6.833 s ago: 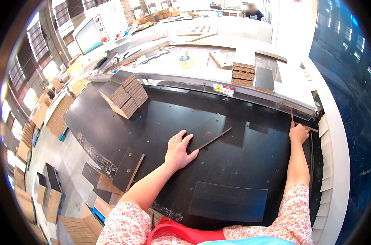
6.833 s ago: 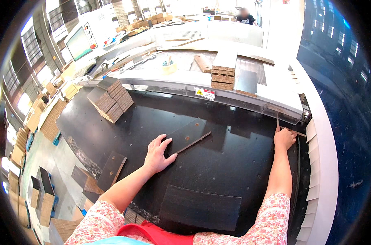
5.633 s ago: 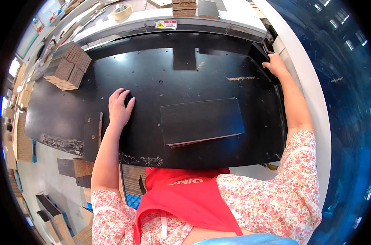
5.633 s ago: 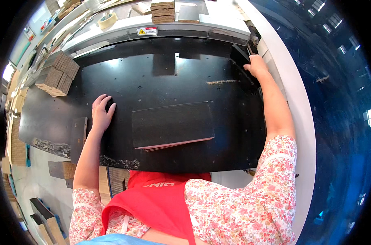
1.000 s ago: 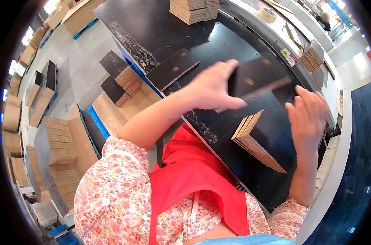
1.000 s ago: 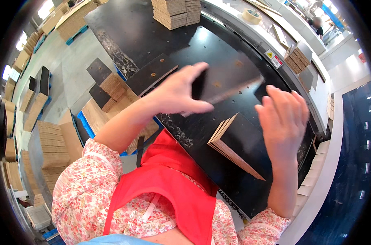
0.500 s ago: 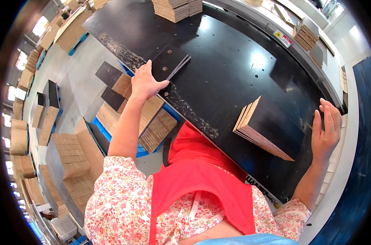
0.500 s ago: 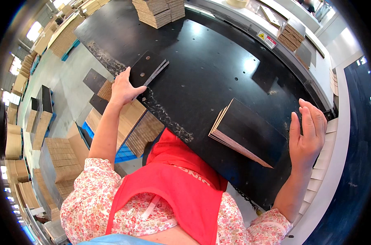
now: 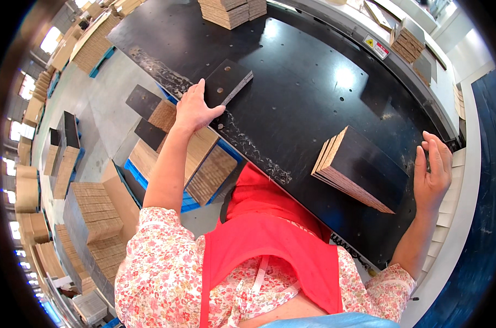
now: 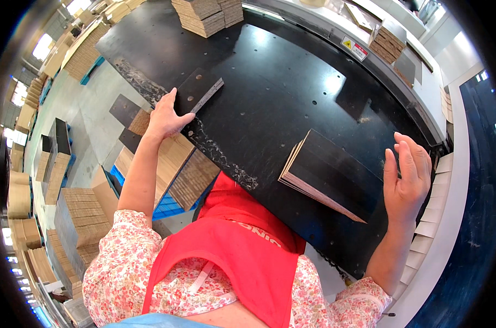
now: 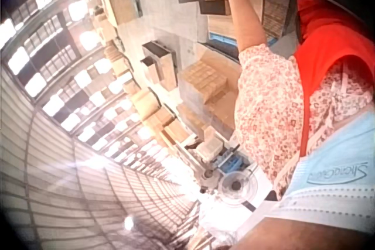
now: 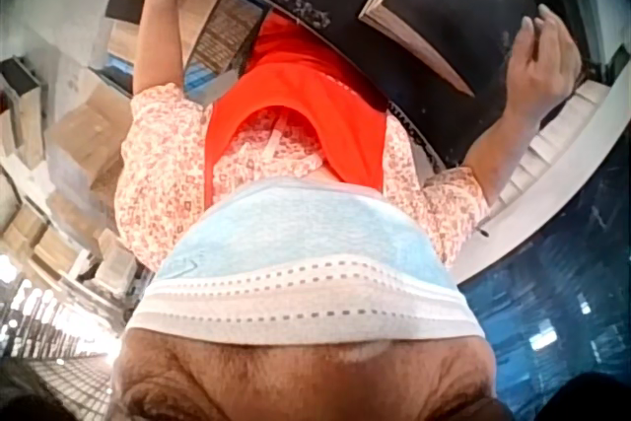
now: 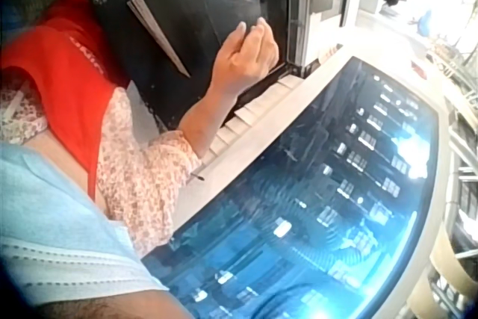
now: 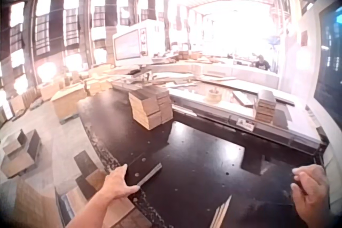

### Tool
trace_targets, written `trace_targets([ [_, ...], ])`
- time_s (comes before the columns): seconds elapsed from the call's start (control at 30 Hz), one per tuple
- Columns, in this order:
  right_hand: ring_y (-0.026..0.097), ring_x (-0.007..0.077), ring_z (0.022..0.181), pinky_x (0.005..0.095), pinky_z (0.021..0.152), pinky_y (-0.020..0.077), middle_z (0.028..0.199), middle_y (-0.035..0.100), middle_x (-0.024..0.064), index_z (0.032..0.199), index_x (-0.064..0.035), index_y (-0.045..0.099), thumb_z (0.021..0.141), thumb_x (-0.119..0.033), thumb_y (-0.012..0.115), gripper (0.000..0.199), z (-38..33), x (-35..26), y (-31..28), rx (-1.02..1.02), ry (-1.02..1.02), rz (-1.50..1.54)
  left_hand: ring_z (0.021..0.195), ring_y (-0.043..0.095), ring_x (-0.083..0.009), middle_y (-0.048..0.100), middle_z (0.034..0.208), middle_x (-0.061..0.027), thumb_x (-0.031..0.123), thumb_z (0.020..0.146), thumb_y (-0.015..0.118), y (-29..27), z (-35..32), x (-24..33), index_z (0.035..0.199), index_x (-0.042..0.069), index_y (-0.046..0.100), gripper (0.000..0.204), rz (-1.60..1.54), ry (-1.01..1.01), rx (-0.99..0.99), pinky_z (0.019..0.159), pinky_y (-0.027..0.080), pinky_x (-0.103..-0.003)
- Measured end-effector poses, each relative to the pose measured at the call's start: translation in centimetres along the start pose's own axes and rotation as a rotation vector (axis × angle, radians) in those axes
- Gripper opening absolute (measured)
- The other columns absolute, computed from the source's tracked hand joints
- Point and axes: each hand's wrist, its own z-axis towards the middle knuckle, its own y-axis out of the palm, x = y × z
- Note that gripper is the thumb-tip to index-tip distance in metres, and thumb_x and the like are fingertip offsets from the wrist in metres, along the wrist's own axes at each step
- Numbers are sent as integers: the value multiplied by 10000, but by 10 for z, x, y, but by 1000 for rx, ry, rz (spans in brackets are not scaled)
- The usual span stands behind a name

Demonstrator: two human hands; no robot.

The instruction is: The person picks up and places stacks of black wooden blocks, aligns individual blocks against a guide on a conveyor belt, and brushes debris off the surface.

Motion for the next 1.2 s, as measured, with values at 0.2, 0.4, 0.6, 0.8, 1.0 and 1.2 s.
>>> trace_targets([
  [0.2, 662, 290, 951, 356, 824, 531, 1115, 685, 139, 1041, 46, 653, 820, -20, 742, 247, 2, -17, -5, -122, 133, 125, 1277, 482, -389, 494, 1386, -223, 451, 663, 786, 1, 10, 0, 1517, 75, 298, 1052, 71, -17, -33, 1055, 413, -497],
  [0.4, 486, 372, 1292, 447, 1073, 387, 1382, 531, 208, 1135, 57, 617, 672, -324, 837, 638, -10, -18, -21, -618, 96, 168, 1314, 450, -395, 470, 1428, -206, 476, 681, 781, 6, 30, -4, 1520, 102, 313, 1031, 85, -77, -19, 1087, 377, -496],
  [0.6, 415, 392, 1352, 453, 1118, 341, 1437, 460, 228, 1181, 22, 597, 688, -322, 842, 650, -27, -24, -10, -762, 122, 255, 1356, 403, -386, 422, 1490, -178, 522, 740, 758, -3, 31, 12, 1514, 105, 340, 973, 254, -49, 44, 1116, 328, -496],
  [0.8, 500, 383, 1212, 431, 1046, 416, 1349, 514, 215, 1169, 29, 605, 654, -238, 855, 631, -30, -22, -5, -655, 151, 359, 1355, 391, -367, 438, 1478, -149, 448, 802, 732, 7, 32, 39, 1433, 129, 474, 752, 100, 214, 269, 1109, 332, -494],
  [1.0, 578, 226, 1188, 348, 1034, 430, 1336, 566, 162, 1323, 28, 547, 748, -263, 766, 681, -45, 23, -32, -161, 662, 980, 1299, 448, -359, 507, 1404, -161, 310, 827, 739, 35, 40, 77, 1309, 68, 584, 561, -190, 395, 234, 1101, 353, -445],
  [1.2, 592, 380, 1202, 491, 955, 536, 1403, 497, 265, 1444, 40, 389, 892, -544, 619, 836, -72, 40, -9, 326, 804, 1679, 1318, 439, -328, 508, 1409, -137, 365, 857, 696, 82, 54, 104, 1289, 96, 612, 515, -146, 337, 121, 1111, 325, -454],
])
